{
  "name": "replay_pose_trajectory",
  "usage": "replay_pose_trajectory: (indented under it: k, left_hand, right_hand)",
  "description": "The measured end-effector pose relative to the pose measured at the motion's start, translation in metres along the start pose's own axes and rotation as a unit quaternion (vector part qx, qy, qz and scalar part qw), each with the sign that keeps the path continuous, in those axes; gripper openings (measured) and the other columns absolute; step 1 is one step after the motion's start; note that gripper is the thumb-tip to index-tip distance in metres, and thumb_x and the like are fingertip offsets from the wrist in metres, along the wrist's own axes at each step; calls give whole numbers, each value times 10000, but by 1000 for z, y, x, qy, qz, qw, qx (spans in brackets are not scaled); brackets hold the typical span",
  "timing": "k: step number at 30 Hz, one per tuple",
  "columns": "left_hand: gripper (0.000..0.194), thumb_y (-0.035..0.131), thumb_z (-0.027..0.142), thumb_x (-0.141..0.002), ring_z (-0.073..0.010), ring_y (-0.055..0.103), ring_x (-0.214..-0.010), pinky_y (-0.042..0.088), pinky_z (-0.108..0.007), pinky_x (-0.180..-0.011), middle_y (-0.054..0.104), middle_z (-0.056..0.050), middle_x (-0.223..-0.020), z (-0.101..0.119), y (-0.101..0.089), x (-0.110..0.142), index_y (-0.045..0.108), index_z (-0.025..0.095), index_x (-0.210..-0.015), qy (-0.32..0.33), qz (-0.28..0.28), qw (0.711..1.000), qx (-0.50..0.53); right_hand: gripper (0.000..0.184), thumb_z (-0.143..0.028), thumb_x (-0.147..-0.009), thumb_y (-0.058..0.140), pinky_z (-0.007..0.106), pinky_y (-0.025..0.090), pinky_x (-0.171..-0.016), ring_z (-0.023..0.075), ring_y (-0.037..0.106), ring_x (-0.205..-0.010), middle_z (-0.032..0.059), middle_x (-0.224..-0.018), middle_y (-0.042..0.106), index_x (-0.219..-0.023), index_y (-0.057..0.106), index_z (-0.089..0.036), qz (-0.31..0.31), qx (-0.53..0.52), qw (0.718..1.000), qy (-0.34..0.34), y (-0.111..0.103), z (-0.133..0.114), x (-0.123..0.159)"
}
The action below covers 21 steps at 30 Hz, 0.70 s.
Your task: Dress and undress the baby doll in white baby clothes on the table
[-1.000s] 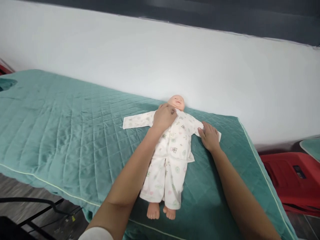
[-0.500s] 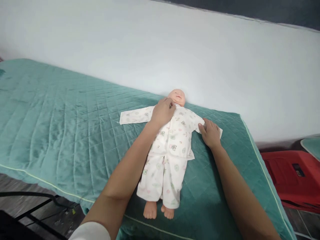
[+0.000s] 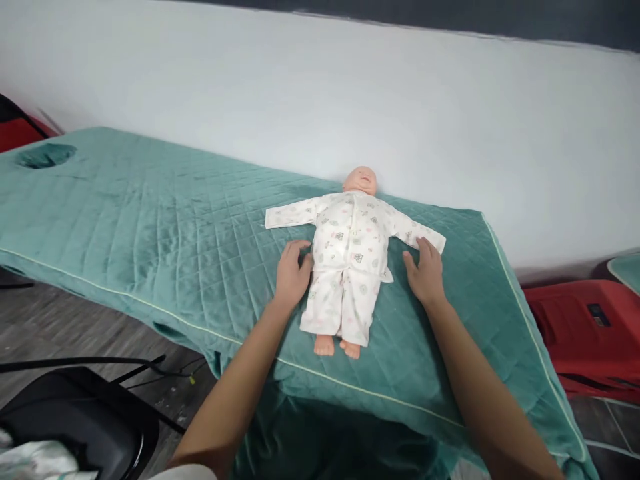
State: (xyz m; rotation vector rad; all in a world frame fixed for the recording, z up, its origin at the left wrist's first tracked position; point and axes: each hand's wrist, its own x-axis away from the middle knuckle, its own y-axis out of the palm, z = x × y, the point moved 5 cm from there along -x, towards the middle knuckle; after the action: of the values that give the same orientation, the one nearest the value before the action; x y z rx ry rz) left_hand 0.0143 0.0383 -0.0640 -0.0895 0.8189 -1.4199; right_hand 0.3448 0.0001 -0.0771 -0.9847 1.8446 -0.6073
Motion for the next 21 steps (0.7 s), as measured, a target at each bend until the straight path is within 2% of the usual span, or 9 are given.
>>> replay_pose_trajectory:
  k: [4,7,11,14,17,21]
  left_hand:
    - [199,451,163,-905,-182,604,-1028,510,-358,-937,628,-62,-1061,12,-19,47,583,211,-1046,2,-23,1000,14]
    - [131,472,203,-932,-181,606,-987,519,-352,-879,625,-54,-1020,39,-32,81,585,220,-995,17,-23,999,38]
    - [119,520,191,-926,-208,577,-1057,497,-394,-918,626,-61,-1072,80,-36,119,585,236,-1016,65,-84,994,3]
    - [233,535,130,-890,-245,544,-1132,494,-431,-939,597,-88,-1171,97,-27,132,578,235,-1093,96,-124,986,-62]
    - [311,532,86,-858,-297,503,-1225,483,-476,-963,565,-114,-1258,102,-16,131,586,225,-1131,121,-125,975,-139]
    - [216,551,110,-868,-315,478,-1268,472,-489,-974,568,-118,-1266,101,-11,122,623,225,-1036,129,-100,972,-169]
  right_hand:
    - [511,-442,-978,459,550,352,-1149,288,407,-1386,170,-1461,480,-1414,455,-176,-61,-86,994,-12,-17,-46,65]
    - [480,-389,-978,486,546,381,-1140,273,438,-1361,139,-1457,482,-1421,433,-214,-111,-113,987,2,-30,-77,116]
    - [432,-308,-964,519,522,470,-1066,266,525,-1265,119,-1353,551,-1387,449,-256,-131,-144,981,5,-41,-108,166]
    - [389,-266,-949,533,504,517,-997,266,576,-1163,116,-1238,591,-1334,480,-258,-123,-155,980,-10,-42,-125,179]
    - [293,-219,-945,512,472,552,-911,257,603,-1063,106,-1144,607,-1235,536,-249,-92,-156,983,-16,-42,-135,174]
    - [242,-153,-952,430,410,567,-807,230,627,-946,83,-1036,611,-1113,580,-254,-86,-171,981,-43,-42,-143,163]
